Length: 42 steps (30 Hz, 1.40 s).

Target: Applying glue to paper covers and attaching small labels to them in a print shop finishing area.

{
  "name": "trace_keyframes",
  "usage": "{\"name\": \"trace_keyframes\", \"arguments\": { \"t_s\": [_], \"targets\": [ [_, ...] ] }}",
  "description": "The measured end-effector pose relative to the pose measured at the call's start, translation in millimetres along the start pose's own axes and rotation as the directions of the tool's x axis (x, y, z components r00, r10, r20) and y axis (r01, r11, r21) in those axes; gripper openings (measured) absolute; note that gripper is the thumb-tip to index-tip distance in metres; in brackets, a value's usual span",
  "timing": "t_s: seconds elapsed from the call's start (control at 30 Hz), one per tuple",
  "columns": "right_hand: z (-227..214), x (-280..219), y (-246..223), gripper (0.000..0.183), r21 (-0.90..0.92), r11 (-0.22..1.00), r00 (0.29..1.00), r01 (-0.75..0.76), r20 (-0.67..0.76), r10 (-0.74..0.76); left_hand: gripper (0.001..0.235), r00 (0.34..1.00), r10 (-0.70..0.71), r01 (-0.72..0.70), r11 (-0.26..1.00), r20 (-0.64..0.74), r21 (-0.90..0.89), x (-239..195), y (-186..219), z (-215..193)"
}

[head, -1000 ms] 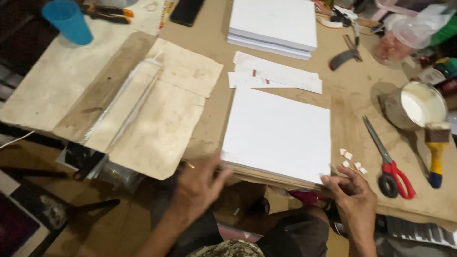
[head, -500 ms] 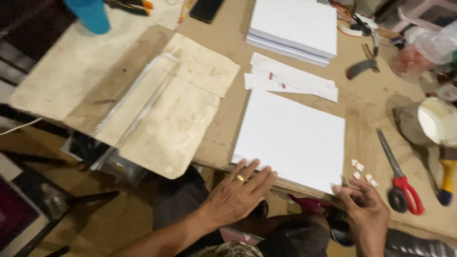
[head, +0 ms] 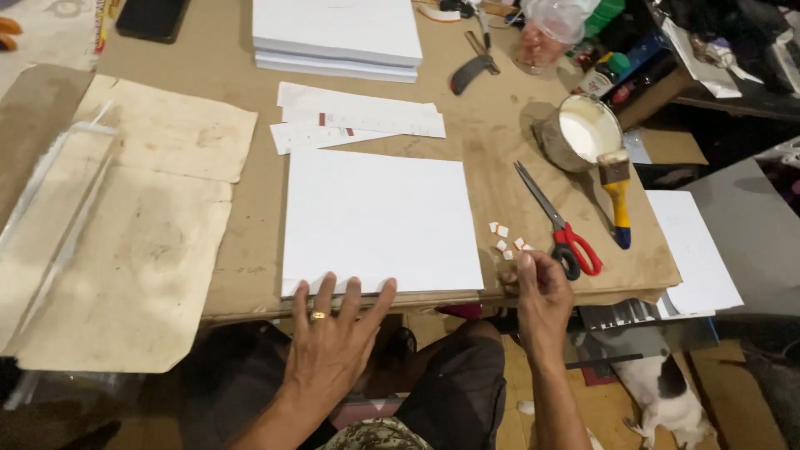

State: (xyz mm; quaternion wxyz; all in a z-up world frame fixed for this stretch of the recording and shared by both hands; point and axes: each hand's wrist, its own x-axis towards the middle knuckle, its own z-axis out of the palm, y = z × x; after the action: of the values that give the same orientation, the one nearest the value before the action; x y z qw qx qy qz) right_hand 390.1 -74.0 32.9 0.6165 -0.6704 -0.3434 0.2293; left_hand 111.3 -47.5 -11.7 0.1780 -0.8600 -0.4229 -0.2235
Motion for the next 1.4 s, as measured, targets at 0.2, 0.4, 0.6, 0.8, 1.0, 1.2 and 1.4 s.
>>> {"name": "trace_keyframes", "arguments": {
  "t_s": [0.2, 0.4, 0.6, 0.8, 1.0, 1.2, 1.4],
  "targets": [
    [-0.6, -60.2, 18.2, 0.011, -0.429, 0.571, 0.707, 0.7, 0.306, -0.637, 0.07, 0.999, -0.036, 0.037, 0.997, -0.012, 0.067, 7.9, 5.8, -6.1],
    [11.0, -47.8, 32.2, 0.037, -0.428, 0.297, 0.511, 0.854, 0.58, -0.635, 0.07, 0.998, -0.059, 0.058, 0.996, 0.014, 0.072, 10.7, 7.4, -10.1],
    [15.4, -44.0, 41.7, 0.053, -0.524, 0.233, 0.543, 0.819, 0.58, -0.607, 0.075, 0.998, -0.059, 0.058, 0.996, 0.005, 0.071, 6.9, 8.0, -6.4],
    [17.4, -48.6, 37.6, 0.054, -0.554, 0.248, 0.57, 0.795, 0.542, -0.617, 0.084, 0.998, -0.057, 0.054, 0.993, 0.025, 0.107, 7.0, 8.1, -8.4],
    [17.9, -51.5, 40.1, 0.055, -0.578, 0.246, 0.588, 0.778, 0.531, -0.611, 0.102, 0.995, -0.05, 0.043, 0.995, 0.083, 0.085, 3.5, -3.6, -16.0],
    [18.6, -53.6, 42.6, 0.056, -0.589, 0.21, 0.576, 0.781, 0.547, -0.607, 0.076, 1.0, 0.017, -0.02, 0.981, -0.013, -0.193, -24.8, -32.1, -22.4],
    [22.2, -48.2, 55.0, 0.058, -0.62, 0.156, 0.551, 0.769, 0.519, -0.654, 0.084, 0.994, -0.075, 0.077, 0.997, 0.076, -0.031, -36.0, -32.4, -2.2]
  ]
}}
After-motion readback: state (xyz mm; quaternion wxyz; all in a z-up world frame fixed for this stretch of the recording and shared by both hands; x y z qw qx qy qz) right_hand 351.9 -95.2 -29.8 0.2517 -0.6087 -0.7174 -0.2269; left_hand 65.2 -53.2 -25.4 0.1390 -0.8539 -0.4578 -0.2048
